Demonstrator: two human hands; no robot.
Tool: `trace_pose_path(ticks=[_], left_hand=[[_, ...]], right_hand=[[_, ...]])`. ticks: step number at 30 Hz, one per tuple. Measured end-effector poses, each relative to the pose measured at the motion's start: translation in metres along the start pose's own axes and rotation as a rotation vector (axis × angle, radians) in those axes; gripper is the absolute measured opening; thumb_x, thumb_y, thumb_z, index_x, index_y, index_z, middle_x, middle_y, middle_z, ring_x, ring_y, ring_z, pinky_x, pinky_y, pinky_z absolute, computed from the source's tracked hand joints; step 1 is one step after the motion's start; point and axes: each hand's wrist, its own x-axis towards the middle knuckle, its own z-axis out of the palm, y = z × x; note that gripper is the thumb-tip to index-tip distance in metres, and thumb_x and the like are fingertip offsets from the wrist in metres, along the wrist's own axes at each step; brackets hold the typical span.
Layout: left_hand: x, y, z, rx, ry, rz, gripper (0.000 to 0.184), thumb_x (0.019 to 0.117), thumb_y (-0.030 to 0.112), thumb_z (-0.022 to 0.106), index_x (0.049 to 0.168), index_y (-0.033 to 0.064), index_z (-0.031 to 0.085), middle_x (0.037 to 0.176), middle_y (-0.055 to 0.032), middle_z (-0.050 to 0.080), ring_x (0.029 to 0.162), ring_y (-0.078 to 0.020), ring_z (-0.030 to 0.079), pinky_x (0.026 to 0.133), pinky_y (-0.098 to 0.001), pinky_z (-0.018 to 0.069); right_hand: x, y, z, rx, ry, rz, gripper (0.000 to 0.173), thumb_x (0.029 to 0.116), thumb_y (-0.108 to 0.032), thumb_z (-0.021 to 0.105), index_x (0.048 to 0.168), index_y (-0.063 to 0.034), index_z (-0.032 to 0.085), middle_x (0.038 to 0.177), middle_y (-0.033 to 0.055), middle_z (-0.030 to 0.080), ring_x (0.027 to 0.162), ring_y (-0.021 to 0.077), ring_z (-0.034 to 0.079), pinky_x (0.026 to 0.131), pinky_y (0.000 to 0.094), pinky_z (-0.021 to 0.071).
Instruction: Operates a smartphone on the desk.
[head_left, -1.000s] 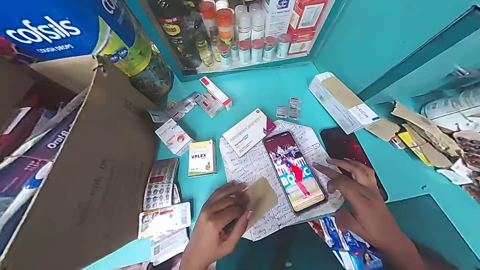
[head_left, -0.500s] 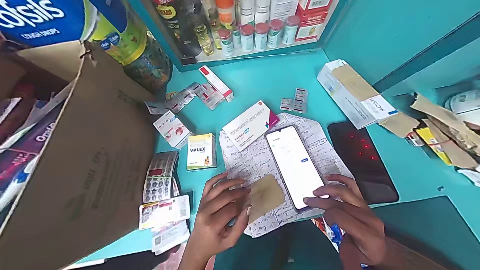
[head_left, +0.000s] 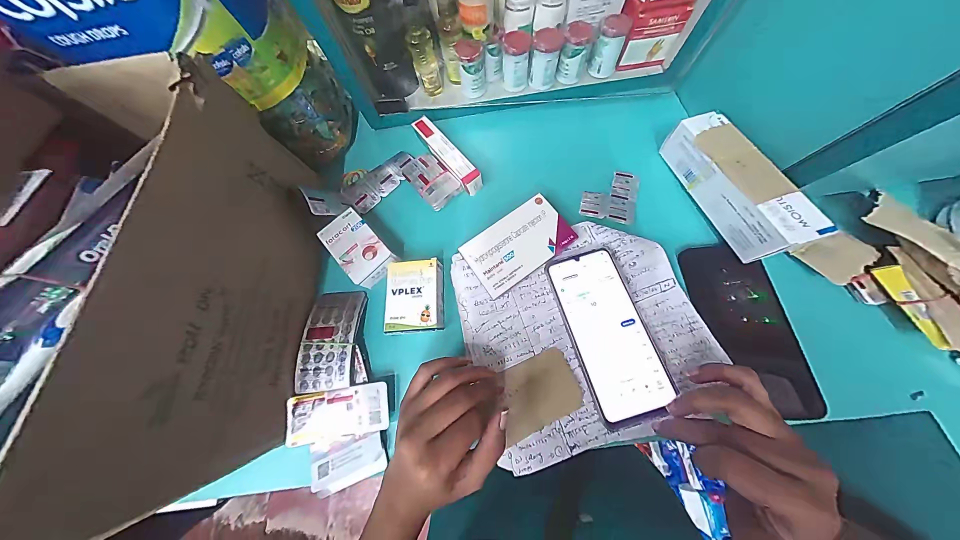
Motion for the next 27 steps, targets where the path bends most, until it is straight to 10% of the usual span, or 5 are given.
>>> trace_pose_path(ticks=[14,21,27], left_hand=[[-0.002,0.003,0.005,0.075,0.091,-0.064,0.035,0.1004,0.014,0.058,0.066,0.0083,0.057,0.075,-0.0035,0.068,0.101,-0.0189,0.068,0.1,-0.0325,0.0501],[0.0,0.004,0.001,0.096,0.254,-0.273,0.039,0.1019,0.017,0.053,0.065,0.0074,0.06,0.079,-0.0017,0.072,0.102,-0.0155,0.068,0.095,-0.0271,0.0526],[0.001,0.001,0.005,0.078,0.158,-0.28,0.037,0.102,0.016,0.054,0.069,0.0051,0.065,0.085,-0.0048,0.074,0.097,-0.0135,0.069,0.088,-0.0247,0.0536]], right_hand=[[0.009,0.0,0.002,0.058,-0.022,0.02,0.059,0.1033,-0.067,0.031,0.073,-0.0192,0.047,0.092,-0.0045,0.072,0.11,0.0132,0.064,0.11,0.034,0.0368],[0.006,0.009,0.009,-0.009,0.174,0.329,0.035,0.1002,-0.051,0.058,0.094,-0.0174,0.055,0.109,-0.0055,0.07,0.106,0.004,0.067,0.085,0.0204,0.056],[0.017,-0.003,0.016,-0.083,0.228,0.502,0.021,0.1022,-0.028,0.06,0.092,-0.0102,0.054,0.101,0.0024,0.074,0.092,-0.0007,0.07,0.073,0.0129,0.0551]])
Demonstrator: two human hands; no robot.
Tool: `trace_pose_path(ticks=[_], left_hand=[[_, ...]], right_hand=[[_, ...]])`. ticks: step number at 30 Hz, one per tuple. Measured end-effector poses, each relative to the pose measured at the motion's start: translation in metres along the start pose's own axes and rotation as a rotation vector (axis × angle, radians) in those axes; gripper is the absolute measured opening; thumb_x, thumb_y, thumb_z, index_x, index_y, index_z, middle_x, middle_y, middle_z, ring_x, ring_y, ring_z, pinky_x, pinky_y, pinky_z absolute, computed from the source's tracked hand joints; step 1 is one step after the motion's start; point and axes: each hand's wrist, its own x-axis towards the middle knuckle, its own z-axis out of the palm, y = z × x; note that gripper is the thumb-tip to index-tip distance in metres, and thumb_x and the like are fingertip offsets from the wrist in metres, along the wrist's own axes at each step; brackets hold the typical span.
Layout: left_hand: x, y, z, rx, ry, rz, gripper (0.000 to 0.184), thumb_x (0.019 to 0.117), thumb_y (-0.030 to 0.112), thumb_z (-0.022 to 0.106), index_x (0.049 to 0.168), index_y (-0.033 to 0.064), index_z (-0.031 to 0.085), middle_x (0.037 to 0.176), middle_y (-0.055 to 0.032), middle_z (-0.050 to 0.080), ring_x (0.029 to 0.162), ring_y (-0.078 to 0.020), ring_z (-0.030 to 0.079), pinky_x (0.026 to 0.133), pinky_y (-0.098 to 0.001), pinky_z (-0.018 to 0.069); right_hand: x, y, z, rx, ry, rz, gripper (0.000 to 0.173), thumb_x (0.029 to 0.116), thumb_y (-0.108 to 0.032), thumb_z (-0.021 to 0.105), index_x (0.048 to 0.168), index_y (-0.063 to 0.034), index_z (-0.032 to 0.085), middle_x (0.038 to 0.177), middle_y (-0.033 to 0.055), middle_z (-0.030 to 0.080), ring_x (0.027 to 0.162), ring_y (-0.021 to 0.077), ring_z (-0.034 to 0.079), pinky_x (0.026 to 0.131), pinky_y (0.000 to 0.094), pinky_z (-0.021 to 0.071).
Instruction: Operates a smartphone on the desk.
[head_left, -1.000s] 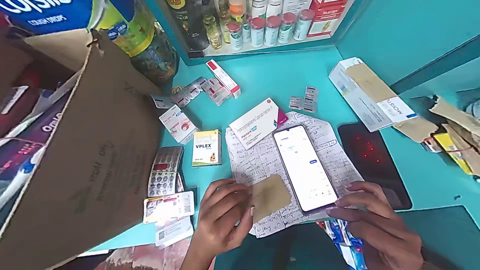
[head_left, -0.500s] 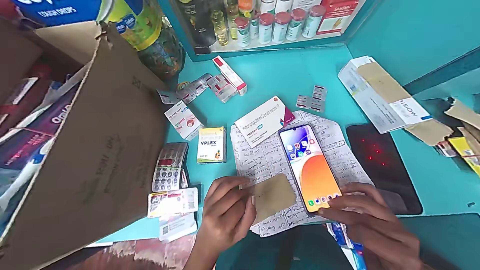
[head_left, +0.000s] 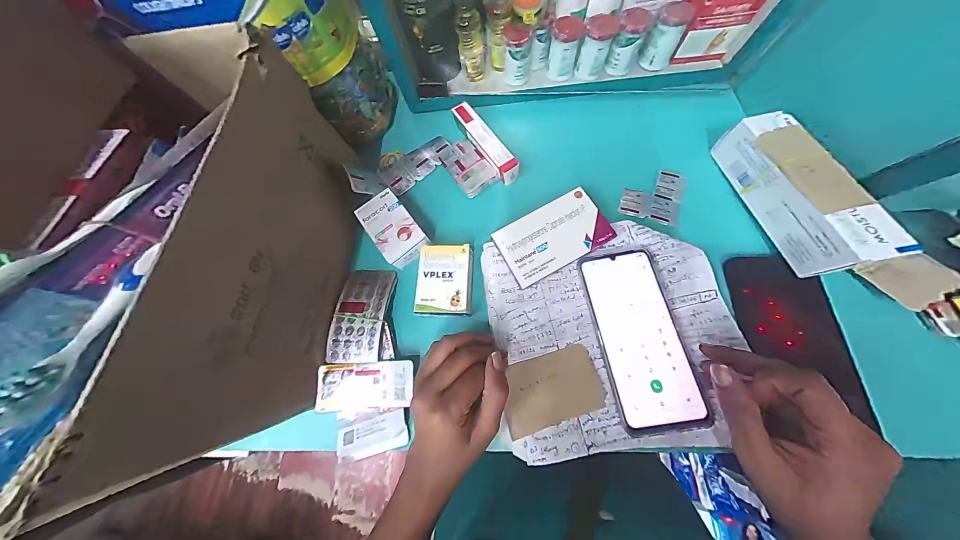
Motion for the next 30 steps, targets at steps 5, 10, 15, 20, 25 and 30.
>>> trace_pose_path(ticks=[5,10,15,20,25,30], left_hand=[[0.0,0.0,-0.002,-0.008,-0.134,0.143,0.04,0.1086,0.026,0.042,0.082,0.0088,0.067,0.095,-0.0021,0.074,0.1,-0.0127,0.065,0.09,-0.025,0.0494],[-0.003,0.003,-0.006,0.021,-0.188,0.271,0.051,0.11,0.034,0.028,0.085,0.0126,0.067,0.098,-0.0021,0.07,0.095,-0.0135,0.06,0.086,-0.0237,0.0456],[-0.004,0.003,-0.009,0.009,-0.202,0.271,0.055,0.1104,0.037,0.024,0.088,0.0128,0.068,0.098,-0.0021,0.069,0.093,-0.0128,0.059,0.083,-0.023,0.0454],[-0.006,0.003,-0.01,-0.005,-0.204,0.282,0.055,0.1104,0.039,0.025,0.086,0.0131,0.067,0.095,-0.0019,0.069,0.089,-0.0128,0.058,0.079,-0.0237,0.0449],[-0.007,0.003,-0.013,-0.027,-0.194,0.283,0.055,0.11,0.038,0.026,0.085,0.0132,0.068,0.089,-0.0007,0.068,0.086,-0.0124,0.059,0.077,-0.0236,0.0454],[-0.008,0.001,-0.013,-0.049,-0.18,0.29,0.053,0.1098,0.037,0.028,0.082,0.0126,0.067,0.086,-0.001,0.069,0.083,-0.0127,0.059,0.076,-0.024,0.045]], right_hand=[[0.0,0.003,0.003,0.049,0.08,-0.135,0.018,0.0981,-0.015,0.059,0.084,-0.0149,0.048,0.091,-0.0049,0.071,0.093,0.0019,0.069,0.081,0.0173,0.0554],[-0.002,0.008,0.009,-0.007,0.034,-0.307,0.021,0.0983,-0.013,0.056,0.08,-0.015,0.047,0.085,-0.0017,0.072,0.096,0.0089,0.066,0.089,0.0223,0.0476],[0.001,0.006,0.011,-0.078,0.004,-0.295,0.02,0.0997,-0.014,0.054,0.081,-0.014,0.047,0.088,0.0007,0.074,0.099,0.0109,0.066,0.091,0.023,0.0463],[0.002,0.005,0.012,-0.104,0.042,-0.28,0.02,0.0992,-0.013,0.054,0.081,-0.0134,0.047,0.089,0.0006,0.075,0.101,0.01,0.065,0.092,0.0218,0.0455],[0.006,0.006,0.013,-0.154,0.001,-0.279,0.02,0.1007,-0.014,0.053,0.082,-0.0133,0.048,0.095,0.001,0.076,0.105,0.0115,0.065,0.094,0.0224,0.0441],[0.011,0.004,0.014,-0.201,-0.034,-0.268,0.017,0.1026,-0.015,0.052,0.086,-0.012,0.052,0.098,0.0017,0.076,0.106,0.0129,0.063,0.095,0.0226,0.0428]])
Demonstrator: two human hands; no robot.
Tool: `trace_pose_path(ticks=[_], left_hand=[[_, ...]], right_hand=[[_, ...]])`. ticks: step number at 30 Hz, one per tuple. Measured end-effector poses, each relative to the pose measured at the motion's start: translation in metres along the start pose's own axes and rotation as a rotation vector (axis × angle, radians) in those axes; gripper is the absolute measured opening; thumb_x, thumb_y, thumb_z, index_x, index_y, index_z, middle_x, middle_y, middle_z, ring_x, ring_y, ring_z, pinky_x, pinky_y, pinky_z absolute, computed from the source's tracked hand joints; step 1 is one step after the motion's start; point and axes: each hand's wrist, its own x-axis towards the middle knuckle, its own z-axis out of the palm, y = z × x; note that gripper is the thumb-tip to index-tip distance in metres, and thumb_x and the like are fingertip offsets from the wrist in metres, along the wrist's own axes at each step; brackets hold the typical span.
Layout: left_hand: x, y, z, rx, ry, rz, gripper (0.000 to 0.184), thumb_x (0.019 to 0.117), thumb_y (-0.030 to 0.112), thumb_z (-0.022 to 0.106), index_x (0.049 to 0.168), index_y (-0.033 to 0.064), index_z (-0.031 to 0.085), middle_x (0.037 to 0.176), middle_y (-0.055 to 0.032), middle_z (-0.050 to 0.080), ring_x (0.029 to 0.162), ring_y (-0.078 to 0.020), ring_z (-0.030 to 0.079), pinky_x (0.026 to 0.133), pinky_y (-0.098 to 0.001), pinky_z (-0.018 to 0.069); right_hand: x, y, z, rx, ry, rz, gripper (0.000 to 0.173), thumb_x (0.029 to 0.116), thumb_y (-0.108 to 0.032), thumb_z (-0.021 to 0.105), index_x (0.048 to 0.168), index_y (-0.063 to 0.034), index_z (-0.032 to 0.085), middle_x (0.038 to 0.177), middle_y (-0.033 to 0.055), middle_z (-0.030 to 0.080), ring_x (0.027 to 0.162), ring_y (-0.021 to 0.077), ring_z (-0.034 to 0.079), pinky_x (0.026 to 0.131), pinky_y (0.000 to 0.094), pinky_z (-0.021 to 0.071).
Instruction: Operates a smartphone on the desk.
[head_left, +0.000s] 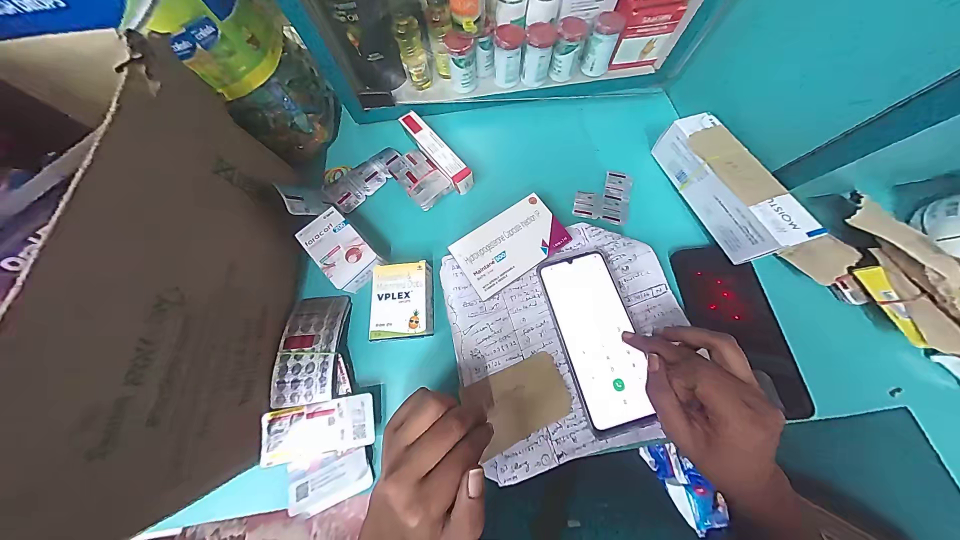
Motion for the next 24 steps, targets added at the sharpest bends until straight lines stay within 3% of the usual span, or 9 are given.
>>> trace_pose_path(ticks=[3,7,11,13,15,20,24], left_hand=[[-0.0004,-0.0003,0.0005,0.001,-0.001,0.013,0.053,0.1095,0.036,0.029,0.08,0.0122,0.067,0.082,-0.0017,0.068,0.08,-0.0131,0.059,0.074,-0.0246,0.0448],[0.0005,-0.0009,0.0005,0.013,-0.003,0.025,0.055,0.1095,0.036,0.028,0.08,0.0116,0.067,0.078,-0.0018,0.067,0.074,-0.0132,0.058,0.07,-0.025,0.0446],[0.0043,-0.0015,0.0023,0.02,0.007,0.033,0.055,0.1089,0.036,0.027,0.088,0.0098,0.071,0.062,0.0003,0.05,0.058,-0.0113,0.047,0.057,-0.0227,0.0392],[0.0032,-0.0016,0.0028,0.014,0.013,0.04,0.054,0.1081,0.034,0.029,0.088,0.0091,0.072,0.059,0.001,0.044,0.053,-0.0107,0.043,0.053,-0.0225,0.0357],[0.0021,-0.0025,0.0029,0.016,0.007,0.044,0.053,0.1077,0.034,0.03,0.089,0.0089,0.072,0.058,0.0014,0.042,0.052,-0.0104,0.041,0.052,-0.0227,0.0343],[0.0031,-0.0005,0.0058,0.057,-0.007,0.052,0.049,0.1065,0.032,0.032,0.076,0.0098,0.064,0.056,0.0012,0.043,0.05,-0.0114,0.042,0.05,-0.0236,0.0347],[0.0037,0.0014,0.0043,0.081,-0.021,0.063,0.049,0.1053,0.03,0.034,0.074,0.0085,0.065,0.056,0.0004,0.045,0.05,-0.0123,0.043,0.049,-0.0245,0.0352]], right_hand=[[0.0,0.001,0.0017,-0.019,-0.025,-0.006,0.015,0.101,-0.013,0.052,0.086,-0.0108,0.055,0.098,0.004,0.076,0.105,0.0167,0.061,0.093,0.0256,0.0408],[-0.0018,0.0007,0.0015,-0.006,0.033,-0.017,0.019,0.0995,-0.013,0.053,0.081,-0.0135,0.049,0.089,0.0025,0.074,0.101,0.0138,0.062,0.092,0.0245,0.0412],[-0.0016,0.0002,0.0015,-0.028,0.014,-0.01,0.018,0.1019,-0.013,0.052,0.084,-0.0135,0.049,0.1,0.0011,0.076,0.108,0.0145,0.062,0.095,0.025,0.0414],[-0.002,0.0009,0.0036,-0.047,-0.002,-0.017,0.017,0.1013,-0.012,0.052,0.084,-0.012,0.051,0.1,0.0033,0.076,0.108,0.0182,0.061,0.093,0.0275,0.0401],[-0.0038,0.001,0.0038,-0.044,0.031,-0.018,0.018,0.1026,-0.013,0.052,0.085,-0.0129,0.05,0.101,0.0018,0.076,0.108,0.0156,0.062,0.094,0.0261,0.0411],[-0.0072,0.0023,0.0003,0.006,0.073,-0.031,0.018,0.1025,-0.013,0.052,0.085,-0.0121,0.048,0.101,0.0019,0.075,0.108,0.0128,0.063,0.095,0.0242,0.043],[-0.0068,0.0009,0.0002,0.034,0.07,-0.029,0.017,0.1028,-0.013,0.051,0.086,-0.0118,0.047,0.1,0.0022,0.073,0.106,0.0102,0.062,0.095,0.0221,0.0431]])
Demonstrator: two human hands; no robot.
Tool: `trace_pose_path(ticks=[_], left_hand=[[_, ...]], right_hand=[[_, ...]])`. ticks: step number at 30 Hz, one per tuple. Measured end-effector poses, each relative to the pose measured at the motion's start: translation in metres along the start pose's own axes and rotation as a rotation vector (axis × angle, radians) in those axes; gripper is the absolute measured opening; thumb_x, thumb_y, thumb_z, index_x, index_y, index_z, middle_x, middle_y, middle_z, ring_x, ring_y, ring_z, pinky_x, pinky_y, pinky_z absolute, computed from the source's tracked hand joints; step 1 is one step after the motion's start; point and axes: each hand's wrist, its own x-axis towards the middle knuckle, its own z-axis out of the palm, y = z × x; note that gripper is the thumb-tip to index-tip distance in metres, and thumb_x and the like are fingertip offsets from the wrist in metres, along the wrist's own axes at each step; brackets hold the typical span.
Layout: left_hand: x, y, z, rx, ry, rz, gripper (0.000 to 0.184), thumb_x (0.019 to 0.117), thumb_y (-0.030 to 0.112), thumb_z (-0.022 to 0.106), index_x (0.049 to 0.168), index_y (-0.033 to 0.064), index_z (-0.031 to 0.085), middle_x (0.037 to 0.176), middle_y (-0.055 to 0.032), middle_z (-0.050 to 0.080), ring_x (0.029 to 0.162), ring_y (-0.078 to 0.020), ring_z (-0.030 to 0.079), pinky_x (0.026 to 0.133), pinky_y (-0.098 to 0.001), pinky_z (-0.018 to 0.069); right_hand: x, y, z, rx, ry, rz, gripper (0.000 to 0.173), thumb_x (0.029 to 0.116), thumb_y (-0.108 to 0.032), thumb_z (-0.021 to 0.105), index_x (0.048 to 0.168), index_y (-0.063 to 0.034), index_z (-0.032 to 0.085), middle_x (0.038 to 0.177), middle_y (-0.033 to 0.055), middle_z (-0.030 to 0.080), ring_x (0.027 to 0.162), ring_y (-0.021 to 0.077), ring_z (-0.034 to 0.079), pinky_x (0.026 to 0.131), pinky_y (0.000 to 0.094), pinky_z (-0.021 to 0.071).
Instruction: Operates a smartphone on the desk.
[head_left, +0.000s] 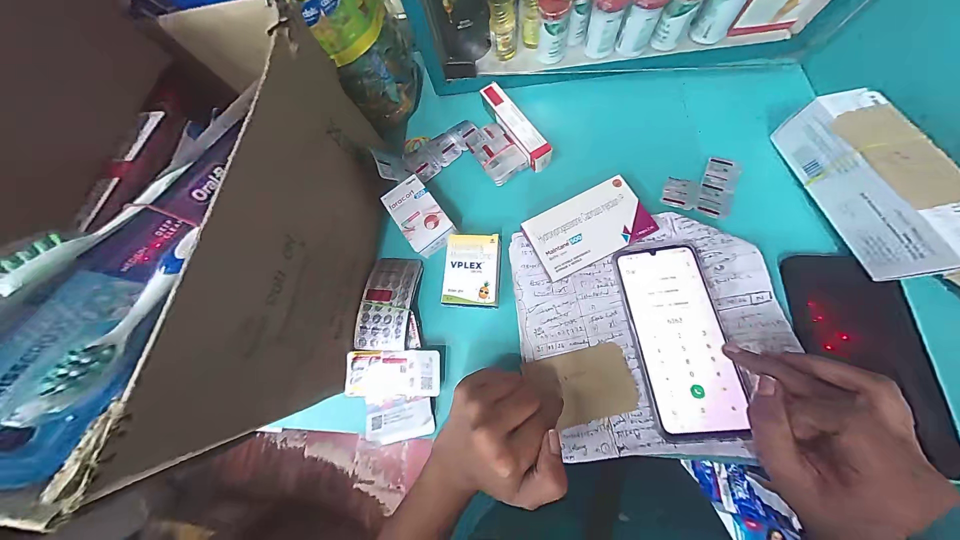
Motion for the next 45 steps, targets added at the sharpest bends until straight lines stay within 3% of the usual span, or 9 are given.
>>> trace_pose_path(ticks=[3,6,14,18,23,32,36,40,45], left_hand=[[0.0,0.0,0.001,-0.001,0.009,-0.001,0.05,0.1048,0.03,0.034,0.079,0.0066,0.071,0.055,0.0002,0.046,0.05,-0.0124,0.042,0.05,-0.0247,0.0343],[-0.001,0.0,0.002,0.022,0.012,0.0,0.047,0.1052,0.029,0.035,0.075,0.0084,0.064,0.055,0.0005,0.043,0.049,-0.0125,0.041,0.049,-0.0246,0.0341],[0.004,0.001,0.004,0.046,-0.032,0.001,0.045,0.1034,0.027,0.035,0.075,0.0077,0.065,0.057,-0.0002,0.048,0.05,-0.0128,0.044,0.048,-0.0251,0.0344],[0.003,0.001,0.003,0.044,-0.053,-0.008,0.047,0.104,0.028,0.035,0.076,0.0076,0.067,0.058,-0.0006,0.052,0.052,-0.0131,0.047,0.049,-0.0256,0.0357],[0.005,0.0,0.005,0.046,-0.072,-0.021,0.048,0.1057,0.031,0.033,0.076,0.0099,0.064,0.061,-0.0012,0.056,0.054,-0.013,0.05,0.051,-0.0255,0.0387],[0.005,0.0,0.005,0.052,-0.078,-0.008,0.046,0.1043,0.027,0.034,0.078,0.0086,0.067,0.065,-0.0025,0.062,0.059,-0.0133,0.057,0.054,-0.0254,0.0424],[0.006,0.0,0.004,0.055,-0.078,-0.009,0.043,0.1047,0.029,0.033,0.077,0.0113,0.061,0.068,-0.0018,0.063,0.064,-0.0122,0.06,0.058,-0.0235,0.0463],[0.005,0.0,0.005,0.052,-0.078,-0.006,0.046,0.1045,0.029,0.034,0.08,0.0088,0.066,0.066,-0.0024,0.061,0.061,-0.0136,0.057,0.055,-0.0247,0.0434],[0.005,0.0,0.004,0.04,-0.077,-0.003,0.045,0.1033,0.027,0.035,0.077,0.0085,0.066,0.066,-0.0027,0.062,0.061,-0.0136,0.057,0.055,-0.025,0.0434]], right_hand=[[0.0,0.001,-0.001,0.019,0.007,-0.008,0.018,0.1019,-0.012,0.052,0.086,-0.0129,0.045,0.1,0.0012,0.073,0.107,0.0093,0.062,0.095,0.0218,0.043],[0.0,0.0,-0.003,0.023,-0.004,-0.014,0.017,0.1019,-0.013,0.05,0.086,-0.0133,0.043,0.1,0.0004,0.072,0.108,0.0083,0.062,0.095,0.0211,0.0429],[-0.004,-0.001,-0.005,0.059,0.002,-0.017,0.019,0.1018,-0.015,0.052,0.084,-0.0153,0.045,0.102,-0.004,0.073,0.109,0.0063,0.063,0.096,0.0209,0.0457],[-0.007,0.001,-0.004,0.076,0.019,-0.033,0.019,0.1008,-0.015,0.054,0.083,-0.0147,0.047,0.096,-0.0017,0.073,0.101,0.0082,0.066,0.089,0.0217,0.0503],[-0.003,0.0,0.0,0.029,0.053,0.001,0.02,0.0998,-0.012,0.055,0.081,-0.0136,0.048,0.094,0.0009,0.074,0.101,0.0104,0.067,0.09,0.0217,0.0497],[0.001,-0.001,0.002,-0.041,-0.082,-0.013,0.018,0.1013,-0.012,0.053,0.084,-0.0116,0.049,0.096,0.0051,0.075,0.105,0.0156,0.065,0.093,0.0232,0.0453],[0.008,-0.011,0.006,-0.01,-0.126,-0.085,0.015,0.1035,-0.014,0.052,0.089,-0.0144,0.049,0.105,-0.0008,0.074,0.11,0.0139,0.061,0.095,0.0241,0.0426],[0.015,-0.014,0.013,-0.057,-0.24,-0.168,0.011,0.1035,-0.012,0.051,0.093,-0.0132,0.054,0.106,0.0018,0.075,0.109,0.0208,0.061,0.09,0.0321,0.0407],[0.011,-0.009,0.003,0.05,-0.061,-0.079,0.015,0.1024,-0.014,0.053,0.088,-0.0153,0.05,0.105,-0.003,0.074,0.11,0.0102,0.062,0.096,0.0236,0.0434]])
